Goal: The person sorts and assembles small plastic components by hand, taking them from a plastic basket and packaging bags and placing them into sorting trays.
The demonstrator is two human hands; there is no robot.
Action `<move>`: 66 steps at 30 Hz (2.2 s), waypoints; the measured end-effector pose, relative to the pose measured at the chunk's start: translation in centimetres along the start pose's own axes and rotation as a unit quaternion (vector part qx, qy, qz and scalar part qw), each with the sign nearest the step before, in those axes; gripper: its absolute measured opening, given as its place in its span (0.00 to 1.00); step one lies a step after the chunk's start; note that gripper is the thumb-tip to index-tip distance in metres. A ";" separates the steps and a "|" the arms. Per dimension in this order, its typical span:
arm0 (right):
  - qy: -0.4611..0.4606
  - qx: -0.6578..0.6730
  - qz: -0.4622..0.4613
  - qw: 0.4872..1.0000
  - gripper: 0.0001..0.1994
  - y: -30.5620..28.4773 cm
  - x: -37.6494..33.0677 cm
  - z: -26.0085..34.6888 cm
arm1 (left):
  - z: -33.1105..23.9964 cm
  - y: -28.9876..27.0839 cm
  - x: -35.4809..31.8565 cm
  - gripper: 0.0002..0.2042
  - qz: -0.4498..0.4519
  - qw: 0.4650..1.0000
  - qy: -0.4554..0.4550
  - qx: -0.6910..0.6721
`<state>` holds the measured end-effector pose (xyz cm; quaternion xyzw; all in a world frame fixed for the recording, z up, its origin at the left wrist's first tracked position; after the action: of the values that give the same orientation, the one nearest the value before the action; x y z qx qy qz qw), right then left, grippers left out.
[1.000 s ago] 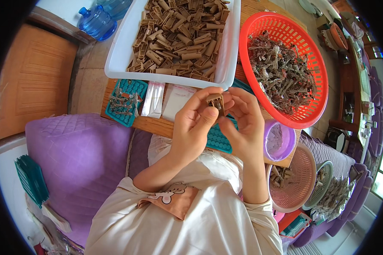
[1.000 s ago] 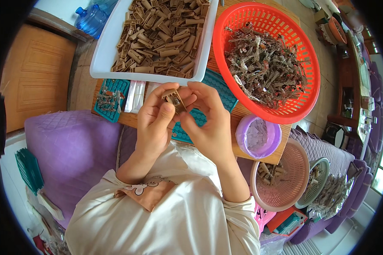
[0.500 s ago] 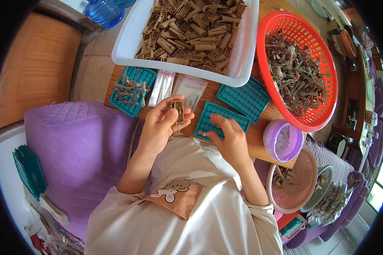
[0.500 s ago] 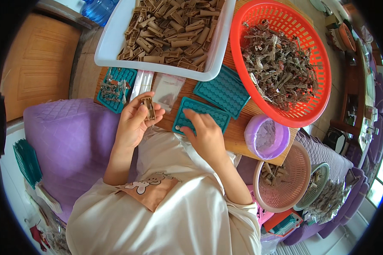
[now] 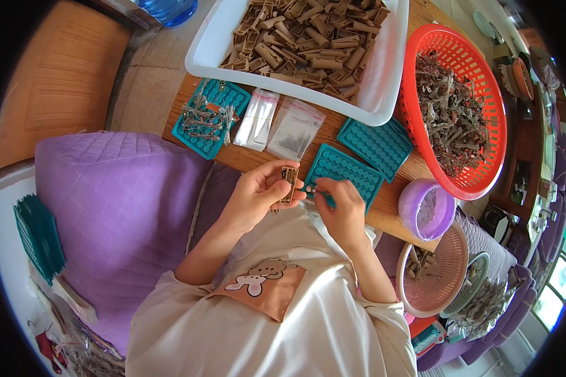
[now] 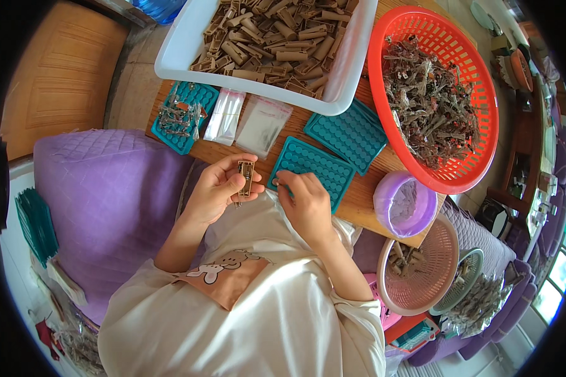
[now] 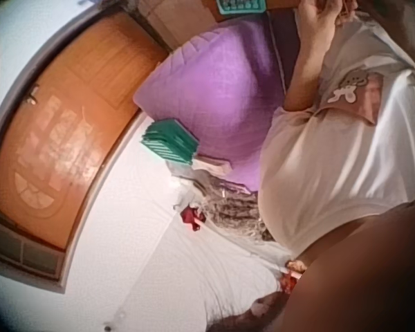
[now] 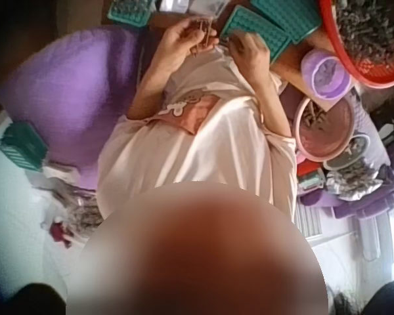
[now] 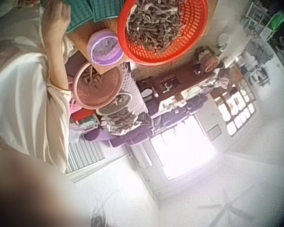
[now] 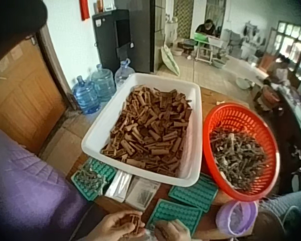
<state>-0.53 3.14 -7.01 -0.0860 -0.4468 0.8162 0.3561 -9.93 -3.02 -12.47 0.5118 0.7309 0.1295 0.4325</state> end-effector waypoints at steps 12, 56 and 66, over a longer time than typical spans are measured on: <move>-0.026 0.053 -0.102 0.993 0.13 -1.9 0.9 2.6 | 0.5 -0.4 -0.3 0.14 -0.004 0.999 0.015 0.042; 0.029 0.168 -0.119 0.978 0.10 -4.3 -0.2 1.1 | 2.8 4.8 -0.8 0.20 0.103 0.990 -0.071 -0.059; -0.014 0.033 -0.178 0.983 0.09 -5.4 -1.0 2.6 | 2.3 4.8 -1.0 0.15 0.079 0.996 -0.026 -0.011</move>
<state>1.75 2.66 -1.36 0.0180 -0.4327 0.7550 0.4923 -5.01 -2.35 -10.24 0.5661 0.6753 0.1580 0.4455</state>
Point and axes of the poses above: each hand's wrist, its own x-axis towards the middle knuckle, its own y-axis out of the palm, z = x × y, the point moved 10 cm from there along x, towards the middle knuckle, and after that the axes turned 9 degrees about -x, right-handed, at the moved point
